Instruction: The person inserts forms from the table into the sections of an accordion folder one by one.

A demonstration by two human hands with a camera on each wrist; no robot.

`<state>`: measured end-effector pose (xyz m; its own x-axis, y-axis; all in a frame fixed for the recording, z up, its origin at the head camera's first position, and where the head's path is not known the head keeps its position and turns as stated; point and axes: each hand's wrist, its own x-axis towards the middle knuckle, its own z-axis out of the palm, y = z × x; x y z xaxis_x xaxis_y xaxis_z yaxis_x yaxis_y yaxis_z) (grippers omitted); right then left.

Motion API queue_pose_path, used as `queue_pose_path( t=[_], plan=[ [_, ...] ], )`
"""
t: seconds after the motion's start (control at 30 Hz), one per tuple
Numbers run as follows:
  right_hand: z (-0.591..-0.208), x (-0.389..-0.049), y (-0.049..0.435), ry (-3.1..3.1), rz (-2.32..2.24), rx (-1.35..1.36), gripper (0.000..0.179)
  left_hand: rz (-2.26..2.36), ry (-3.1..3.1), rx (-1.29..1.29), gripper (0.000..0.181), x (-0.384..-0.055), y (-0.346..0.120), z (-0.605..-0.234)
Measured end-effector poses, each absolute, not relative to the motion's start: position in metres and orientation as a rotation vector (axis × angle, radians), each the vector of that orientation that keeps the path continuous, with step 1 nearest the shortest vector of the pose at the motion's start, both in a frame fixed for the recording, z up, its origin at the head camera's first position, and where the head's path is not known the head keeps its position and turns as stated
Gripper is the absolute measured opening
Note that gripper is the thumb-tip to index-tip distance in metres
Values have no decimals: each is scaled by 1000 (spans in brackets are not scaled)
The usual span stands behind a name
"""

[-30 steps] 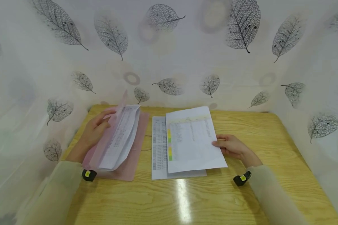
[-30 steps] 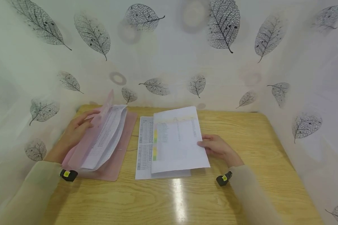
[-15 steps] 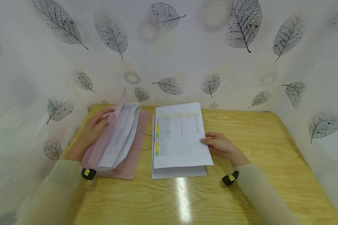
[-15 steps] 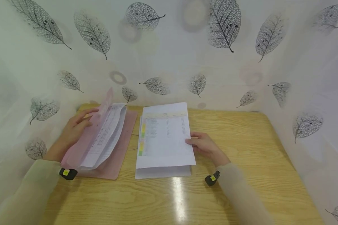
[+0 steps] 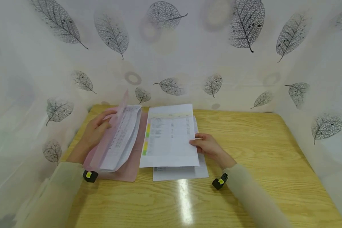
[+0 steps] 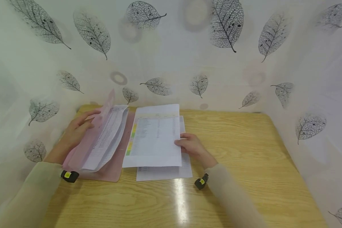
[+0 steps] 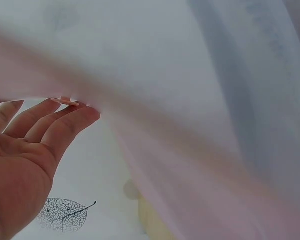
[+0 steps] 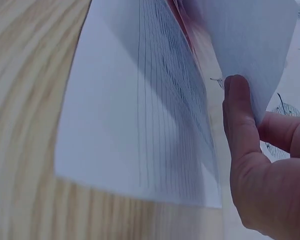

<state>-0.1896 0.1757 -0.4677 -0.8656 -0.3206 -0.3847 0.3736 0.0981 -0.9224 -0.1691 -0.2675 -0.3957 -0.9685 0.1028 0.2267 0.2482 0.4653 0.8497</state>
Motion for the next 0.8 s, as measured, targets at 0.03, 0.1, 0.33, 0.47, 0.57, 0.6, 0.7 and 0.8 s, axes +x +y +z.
queue_pose_path(
  t=[0.03,0.1,0.33,0.47,0.57,0.6,0.7,0.8],
  plan=[
    [-467,-189,173,1879,-1825,54,48,-1526,-2562,-308,50,-169,-267,-396],
    [-465,-187,168,1865,-1839,44,49,-1525,-2560,-309,49,-170,-268,-396],
    [-460,-184,156,1883,-1853,80,47,-1524,-2556,-308,50,-169,-267,-395],
    [-460,-185,152,1892,-1853,92,47,-1522,-2563,-314,48,-169,-268,-394],
    [-462,-185,149,1900,-1854,95,48,-1532,-2558,-322,48,-168,-268,-394],
    [-462,-185,147,1903,-1855,97,48,-1535,-2555,-327,48,-168,-268,-394],
    [-463,-185,144,1921,-1854,98,48,-1541,-2548,-336,48,-168,-268,-394],
    [-463,-183,141,1940,-1856,107,47,-1535,-2548,-335,49,-168,-269,-395]
  ],
)
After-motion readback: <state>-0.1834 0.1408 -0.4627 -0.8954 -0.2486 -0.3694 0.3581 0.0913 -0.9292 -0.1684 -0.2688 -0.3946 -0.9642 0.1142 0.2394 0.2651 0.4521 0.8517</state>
